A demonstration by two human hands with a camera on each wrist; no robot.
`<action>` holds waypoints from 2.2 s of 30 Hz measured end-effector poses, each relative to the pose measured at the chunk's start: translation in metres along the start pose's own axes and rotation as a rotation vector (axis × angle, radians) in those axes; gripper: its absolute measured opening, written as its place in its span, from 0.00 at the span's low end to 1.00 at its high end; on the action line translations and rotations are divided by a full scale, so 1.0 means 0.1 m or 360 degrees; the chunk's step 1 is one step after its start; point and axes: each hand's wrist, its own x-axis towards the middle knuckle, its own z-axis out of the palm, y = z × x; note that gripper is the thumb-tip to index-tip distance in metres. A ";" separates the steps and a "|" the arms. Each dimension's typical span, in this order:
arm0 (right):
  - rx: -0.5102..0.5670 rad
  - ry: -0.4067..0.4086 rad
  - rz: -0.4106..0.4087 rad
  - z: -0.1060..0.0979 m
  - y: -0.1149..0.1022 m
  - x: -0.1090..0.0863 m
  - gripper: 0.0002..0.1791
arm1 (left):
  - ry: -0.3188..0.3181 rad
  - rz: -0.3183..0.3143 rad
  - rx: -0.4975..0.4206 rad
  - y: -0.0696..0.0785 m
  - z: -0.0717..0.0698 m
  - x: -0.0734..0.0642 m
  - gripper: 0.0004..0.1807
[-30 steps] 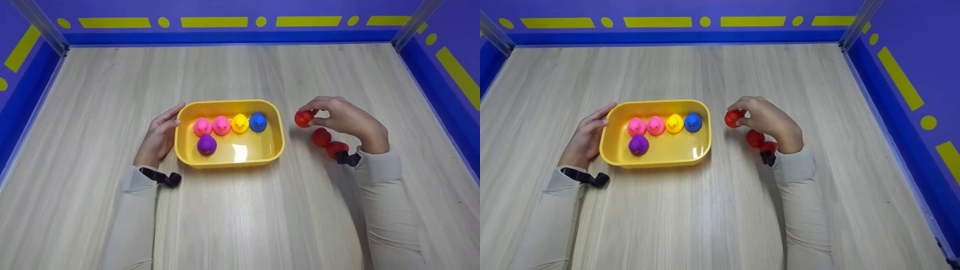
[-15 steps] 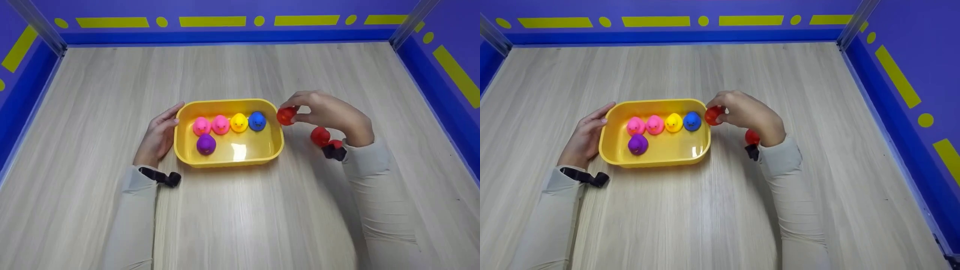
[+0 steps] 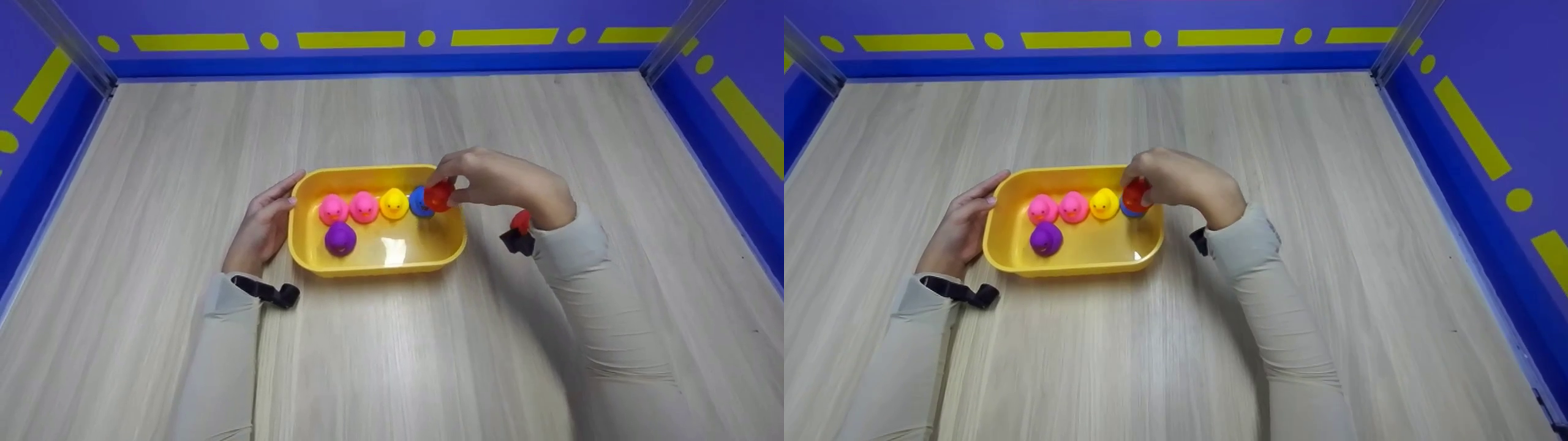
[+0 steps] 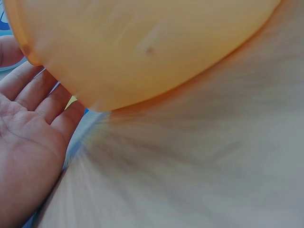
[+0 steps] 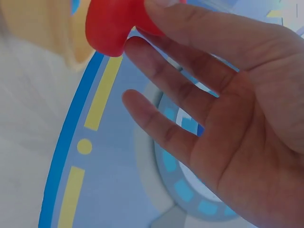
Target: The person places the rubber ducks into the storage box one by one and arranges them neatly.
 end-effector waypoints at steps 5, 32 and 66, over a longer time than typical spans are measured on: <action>0.0046 -0.0114 0.0038 0.00 -0.10 0.15 0.19 | 0.0004 0.0000 0.0009 0.00 0.00 0.00 0.29; -0.0044 -0.0598 0.0210 0.23 -0.53 0.78 0.22 | 0.0017 0.0013 0.0016 -0.01 0.02 0.01 0.29; -0.0087 -0.0699 0.0109 0.47 -0.69 1.04 0.22 | -0.0005 0.0013 0.0007 -0.02 -0.01 0.01 0.29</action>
